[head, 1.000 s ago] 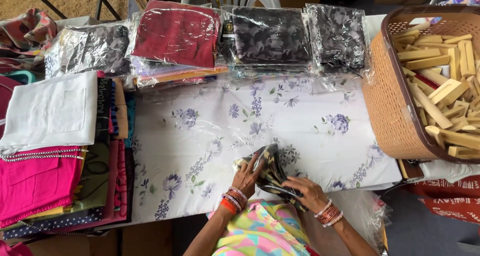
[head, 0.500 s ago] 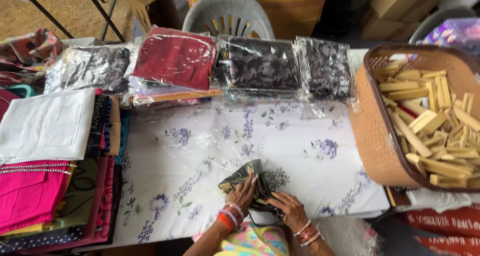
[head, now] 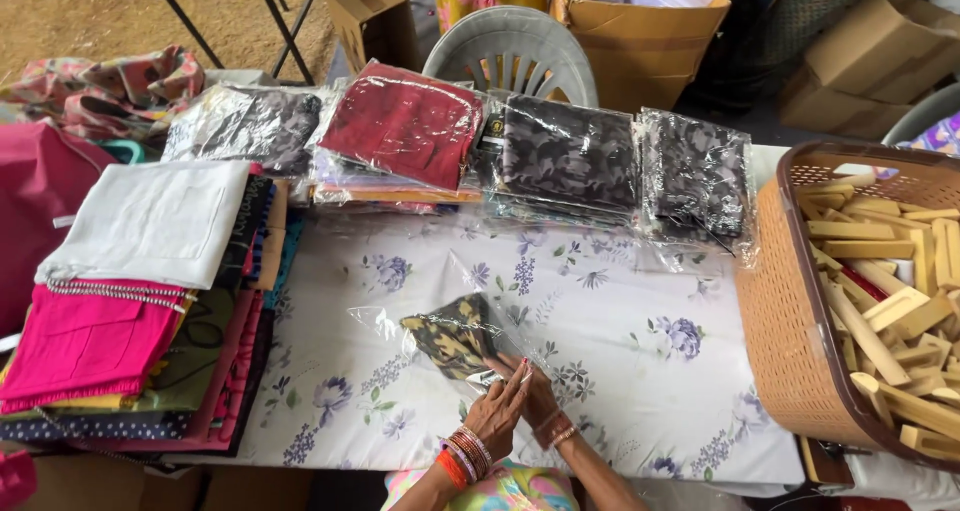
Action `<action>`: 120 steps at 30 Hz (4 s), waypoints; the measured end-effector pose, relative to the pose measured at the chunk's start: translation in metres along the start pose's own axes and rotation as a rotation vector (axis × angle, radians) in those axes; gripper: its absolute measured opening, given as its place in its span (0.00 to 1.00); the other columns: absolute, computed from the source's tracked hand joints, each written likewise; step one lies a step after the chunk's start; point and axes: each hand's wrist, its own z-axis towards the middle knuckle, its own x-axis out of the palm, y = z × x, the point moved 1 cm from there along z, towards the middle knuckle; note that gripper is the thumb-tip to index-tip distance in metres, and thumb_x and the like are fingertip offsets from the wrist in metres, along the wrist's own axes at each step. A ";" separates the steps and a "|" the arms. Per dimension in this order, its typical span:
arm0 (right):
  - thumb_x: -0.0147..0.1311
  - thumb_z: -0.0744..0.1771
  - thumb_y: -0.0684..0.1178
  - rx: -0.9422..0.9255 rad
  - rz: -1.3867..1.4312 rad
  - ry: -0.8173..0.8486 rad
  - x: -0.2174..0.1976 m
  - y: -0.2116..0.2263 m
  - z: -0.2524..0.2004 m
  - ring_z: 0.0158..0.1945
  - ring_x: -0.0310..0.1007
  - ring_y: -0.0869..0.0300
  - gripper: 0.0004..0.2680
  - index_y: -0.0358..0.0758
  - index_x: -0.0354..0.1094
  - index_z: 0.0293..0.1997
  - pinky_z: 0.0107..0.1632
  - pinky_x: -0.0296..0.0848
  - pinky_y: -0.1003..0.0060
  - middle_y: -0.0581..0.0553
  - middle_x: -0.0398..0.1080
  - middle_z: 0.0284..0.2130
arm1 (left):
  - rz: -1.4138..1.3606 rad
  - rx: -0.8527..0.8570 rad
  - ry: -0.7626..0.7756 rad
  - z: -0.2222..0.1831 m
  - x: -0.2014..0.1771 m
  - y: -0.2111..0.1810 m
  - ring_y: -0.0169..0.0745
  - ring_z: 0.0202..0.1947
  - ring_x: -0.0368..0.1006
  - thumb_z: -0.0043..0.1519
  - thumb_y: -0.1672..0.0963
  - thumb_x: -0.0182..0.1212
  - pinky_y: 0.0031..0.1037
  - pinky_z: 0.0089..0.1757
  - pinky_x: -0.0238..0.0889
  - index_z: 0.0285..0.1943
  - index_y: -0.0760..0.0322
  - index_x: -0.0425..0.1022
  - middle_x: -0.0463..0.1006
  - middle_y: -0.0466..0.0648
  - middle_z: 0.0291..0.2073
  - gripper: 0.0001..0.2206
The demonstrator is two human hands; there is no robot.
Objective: Fold and package clothes.
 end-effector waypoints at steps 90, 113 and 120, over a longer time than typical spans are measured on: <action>0.48 0.69 0.62 -0.225 -0.454 0.434 -0.030 -0.029 -0.066 0.80 0.38 0.47 0.15 0.57 0.58 0.61 0.76 0.34 0.31 0.40 0.41 0.77 | -0.109 -0.214 0.085 -0.004 0.041 0.012 0.59 0.49 0.77 0.60 0.61 0.57 0.39 0.37 0.76 0.66 0.60 0.64 0.74 0.58 0.57 0.23; 0.58 0.66 0.53 0.662 0.192 0.267 -0.061 -0.115 -0.010 0.43 0.78 0.56 0.17 0.37 0.64 0.59 0.44 0.77 0.61 0.41 0.76 0.45 | -1.520 -1.126 -0.106 -0.113 0.183 0.128 0.37 0.31 0.78 0.63 0.57 0.67 0.31 0.35 0.78 0.51 0.74 0.75 0.80 0.50 0.33 0.14; 0.55 0.69 0.42 0.724 0.445 -0.037 -0.052 -0.142 -0.121 0.34 0.75 0.66 0.04 0.31 0.68 0.42 0.35 0.73 0.70 0.44 0.77 0.33 | -1.097 -1.026 -0.152 -0.057 0.142 0.119 0.40 0.28 0.79 0.59 0.59 0.68 0.30 0.30 0.74 0.50 0.73 0.76 0.84 0.55 0.34 0.13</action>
